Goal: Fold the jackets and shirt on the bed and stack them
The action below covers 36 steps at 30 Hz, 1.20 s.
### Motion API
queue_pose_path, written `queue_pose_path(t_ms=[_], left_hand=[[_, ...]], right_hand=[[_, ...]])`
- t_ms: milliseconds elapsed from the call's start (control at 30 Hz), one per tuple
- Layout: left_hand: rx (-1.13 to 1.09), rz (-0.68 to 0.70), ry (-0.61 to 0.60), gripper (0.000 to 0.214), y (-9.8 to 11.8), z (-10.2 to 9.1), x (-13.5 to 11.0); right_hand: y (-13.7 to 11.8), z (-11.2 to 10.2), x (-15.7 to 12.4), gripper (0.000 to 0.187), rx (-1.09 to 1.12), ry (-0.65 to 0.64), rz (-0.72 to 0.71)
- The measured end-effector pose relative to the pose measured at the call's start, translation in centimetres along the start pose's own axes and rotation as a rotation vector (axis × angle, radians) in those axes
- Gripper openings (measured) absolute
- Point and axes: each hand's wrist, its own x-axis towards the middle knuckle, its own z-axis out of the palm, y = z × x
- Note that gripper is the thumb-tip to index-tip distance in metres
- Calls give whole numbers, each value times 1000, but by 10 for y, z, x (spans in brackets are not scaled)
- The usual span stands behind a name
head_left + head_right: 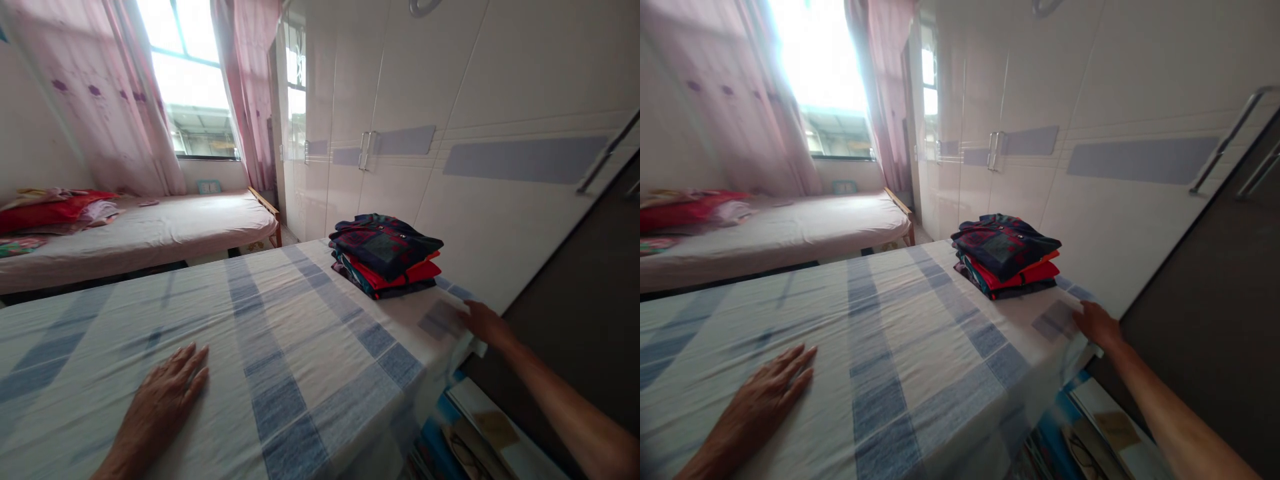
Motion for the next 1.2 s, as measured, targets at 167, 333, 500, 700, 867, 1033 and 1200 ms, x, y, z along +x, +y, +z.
queue_pose_path(t_ms=[167,333,500,700,867,1033,1200], left_hand=[[-29,-30,-7,58,3,-2,0],[-37,-42,-20,58,5,-6,0],[-52,-50,-27,56,6,-7,1],[-73,-27,-43,55,-2,-6,5],[-80,-20,-59,57,-11,-4,10],[-101,-15,-56,56,-16,-2,10],[-116,-1,-41,57,-18,0,9]], right_hand=[[-131,-28,-28,33,399,8,-278],[-257,-15,-62,37,660,-127,-710],[-311,17,-60,44,618,-167,-671],[-315,28,-56,33,574,-168,-635],[-313,26,-57,28,556,-146,-654],[-313,27,-56,28,544,-137,-666],[-313,27,-55,27,547,-142,-659]])
